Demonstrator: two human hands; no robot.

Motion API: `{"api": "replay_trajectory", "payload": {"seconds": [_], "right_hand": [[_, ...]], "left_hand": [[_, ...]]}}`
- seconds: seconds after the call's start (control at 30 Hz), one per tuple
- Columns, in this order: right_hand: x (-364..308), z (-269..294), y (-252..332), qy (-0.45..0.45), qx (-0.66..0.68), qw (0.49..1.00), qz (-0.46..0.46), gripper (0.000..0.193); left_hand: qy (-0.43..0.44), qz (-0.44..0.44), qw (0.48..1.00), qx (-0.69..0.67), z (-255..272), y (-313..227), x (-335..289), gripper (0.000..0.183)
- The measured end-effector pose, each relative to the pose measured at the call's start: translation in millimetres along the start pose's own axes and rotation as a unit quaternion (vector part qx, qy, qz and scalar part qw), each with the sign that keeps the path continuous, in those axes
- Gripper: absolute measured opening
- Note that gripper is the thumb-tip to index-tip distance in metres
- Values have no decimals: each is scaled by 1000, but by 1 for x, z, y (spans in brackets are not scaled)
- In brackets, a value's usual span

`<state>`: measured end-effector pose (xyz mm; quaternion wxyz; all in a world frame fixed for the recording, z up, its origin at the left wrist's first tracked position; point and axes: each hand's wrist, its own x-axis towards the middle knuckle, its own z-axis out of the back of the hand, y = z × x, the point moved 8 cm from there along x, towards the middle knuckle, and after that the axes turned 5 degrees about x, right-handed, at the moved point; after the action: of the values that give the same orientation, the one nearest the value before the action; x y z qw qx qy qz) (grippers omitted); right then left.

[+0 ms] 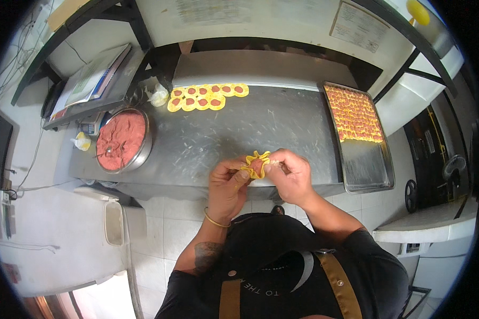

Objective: The person repeatedly picks a yellow pasta wrapper and a red filling from a tray, folds the wrapper around the filling to form a sealed packet, and places it on a metal tray. The process continues with multiple units being assembled and arranged in rows.

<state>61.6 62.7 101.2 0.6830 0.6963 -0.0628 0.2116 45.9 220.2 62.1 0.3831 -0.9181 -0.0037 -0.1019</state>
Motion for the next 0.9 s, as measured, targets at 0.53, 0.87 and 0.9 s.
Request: {"api": "replay_trajectory", "payload": {"seconds": [0.53,0.87,0.9], "right_hand": [[-23,3,38,-30,-183,977,109,42],[1,14,-20,-130,-47,990,-1,71],[-1,21,-20,-114,-38,993,-9,68]], "left_hand": [[70,-68,995,12,-9,-3,9,15],[12,101,993,-68,-36,83,25,9],[9,116,991,-66,-43,87,26,10]]}}
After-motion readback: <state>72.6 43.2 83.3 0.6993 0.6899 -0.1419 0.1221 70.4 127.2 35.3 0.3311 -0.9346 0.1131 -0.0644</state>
